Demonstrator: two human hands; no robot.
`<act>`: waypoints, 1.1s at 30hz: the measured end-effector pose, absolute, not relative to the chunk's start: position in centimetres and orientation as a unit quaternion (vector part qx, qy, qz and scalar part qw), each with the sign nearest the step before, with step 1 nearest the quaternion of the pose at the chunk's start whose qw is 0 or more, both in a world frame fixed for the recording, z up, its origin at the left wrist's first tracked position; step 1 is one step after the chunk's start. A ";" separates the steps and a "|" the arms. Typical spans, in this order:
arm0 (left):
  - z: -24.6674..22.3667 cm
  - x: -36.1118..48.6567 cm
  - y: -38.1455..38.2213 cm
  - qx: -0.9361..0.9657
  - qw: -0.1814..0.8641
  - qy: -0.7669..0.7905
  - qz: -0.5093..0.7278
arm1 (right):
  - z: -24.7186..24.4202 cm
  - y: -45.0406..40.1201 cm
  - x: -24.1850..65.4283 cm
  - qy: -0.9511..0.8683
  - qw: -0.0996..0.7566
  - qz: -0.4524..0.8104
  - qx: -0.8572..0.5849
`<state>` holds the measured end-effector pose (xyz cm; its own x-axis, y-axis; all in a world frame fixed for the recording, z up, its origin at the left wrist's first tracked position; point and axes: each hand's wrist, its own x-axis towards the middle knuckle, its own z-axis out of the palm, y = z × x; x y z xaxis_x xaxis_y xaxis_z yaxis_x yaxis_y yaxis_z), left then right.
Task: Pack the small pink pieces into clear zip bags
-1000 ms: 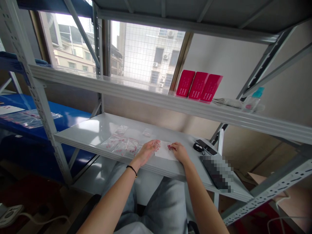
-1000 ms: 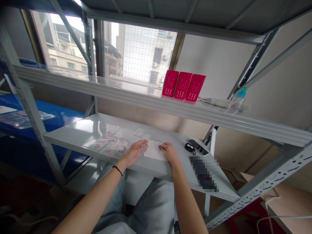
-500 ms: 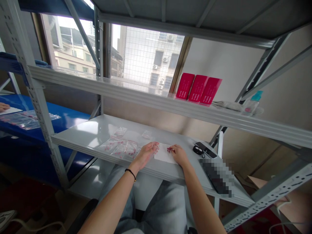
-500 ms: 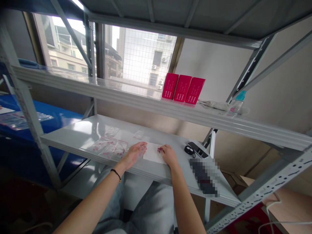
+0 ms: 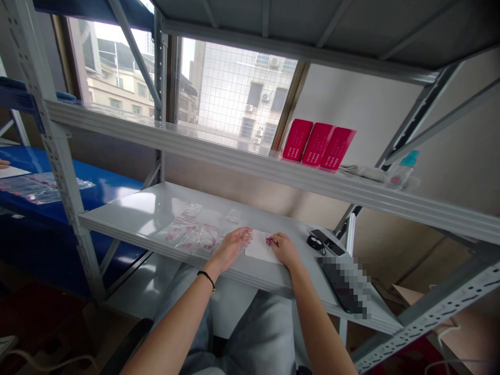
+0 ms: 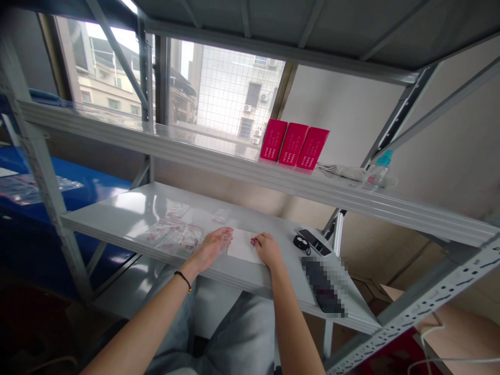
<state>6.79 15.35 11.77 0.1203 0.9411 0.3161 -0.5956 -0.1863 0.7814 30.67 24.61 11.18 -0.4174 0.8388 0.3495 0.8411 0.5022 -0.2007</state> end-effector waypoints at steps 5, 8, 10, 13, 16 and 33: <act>11.7 6.7 15.4 0.439 0.609 0.192 0.632 | 11.4 24.9 30.4 -0.845 0.203 -0.003 -0.495; 11.7 6.7 15.4 0.440 0.606 0.193 0.634 | 11.6 25.1 30.5 -0.851 0.202 0.002 -0.485; 11.6 6.7 15.5 0.440 0.605 0.193 0.635 | 11.8 25.4 30.7 -0.858 0.197 0.007 -0.474; 11.5 6.8 15.6 0.438 0.609 0.190 0.633 | 12.3 25.9 31.0 -0.872 0.181 0.020 -0.453; 11.3 6.8 15.7 0.431 0.612 0.184 0.637 | 12.8 26.5 31.4 -0.884 0.164 0.036 -0.436; 11.4 6.8 15.6 0.428 0.616 0.198 0.632 | 14.9 24.4 30.9 -0.865 0.300 0.057 -0.398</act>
<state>6.82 15.57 11.39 0.1235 0.9470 0.2964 -0.6083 -0.1638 0.7767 30.91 24.43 14.87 -0.5036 0.7227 0.4734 0.6542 0.6769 -0.3373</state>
